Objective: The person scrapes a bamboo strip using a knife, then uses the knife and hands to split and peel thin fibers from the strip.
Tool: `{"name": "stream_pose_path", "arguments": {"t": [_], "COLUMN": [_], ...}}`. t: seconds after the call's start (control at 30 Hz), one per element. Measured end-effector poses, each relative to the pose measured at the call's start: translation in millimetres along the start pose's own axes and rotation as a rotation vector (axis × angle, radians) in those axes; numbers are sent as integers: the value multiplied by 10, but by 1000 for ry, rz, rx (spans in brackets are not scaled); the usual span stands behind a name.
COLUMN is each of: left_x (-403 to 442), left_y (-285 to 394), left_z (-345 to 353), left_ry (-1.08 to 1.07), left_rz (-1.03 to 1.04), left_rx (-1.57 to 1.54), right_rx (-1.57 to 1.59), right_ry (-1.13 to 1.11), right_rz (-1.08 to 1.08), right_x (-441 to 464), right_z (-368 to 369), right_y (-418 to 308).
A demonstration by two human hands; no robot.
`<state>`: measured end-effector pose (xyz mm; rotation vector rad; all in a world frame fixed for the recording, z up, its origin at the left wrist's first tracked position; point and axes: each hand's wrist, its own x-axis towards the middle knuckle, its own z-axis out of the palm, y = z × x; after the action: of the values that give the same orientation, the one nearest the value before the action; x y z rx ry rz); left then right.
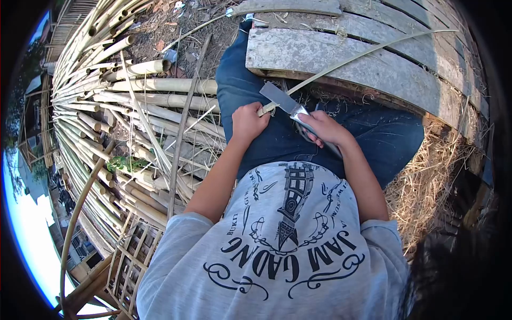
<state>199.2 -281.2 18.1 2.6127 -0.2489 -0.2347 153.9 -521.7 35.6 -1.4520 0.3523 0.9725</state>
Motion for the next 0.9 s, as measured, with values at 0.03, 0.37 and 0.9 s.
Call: {"name": "stream_pose_path", "arguments": {"t": [0.03, 0.37, 0.9], "left_x": [-6, -204, -672], "left_y": [-17, -38, -687], "left_z": [3, -171, -606], "left_ry": [-3, -24, -423], "left_rz": [-2, 71, -103], "left_rx": [-12, 49, -40], "right_rx": [34, 221, -164], "right_ry": [-48, 93, 954], "right_rz": [35, -166, -402], "right_x": [5, -200, -730], "right_z": [-31, -144, -792], "right_y": [-7, 86, 165]}}
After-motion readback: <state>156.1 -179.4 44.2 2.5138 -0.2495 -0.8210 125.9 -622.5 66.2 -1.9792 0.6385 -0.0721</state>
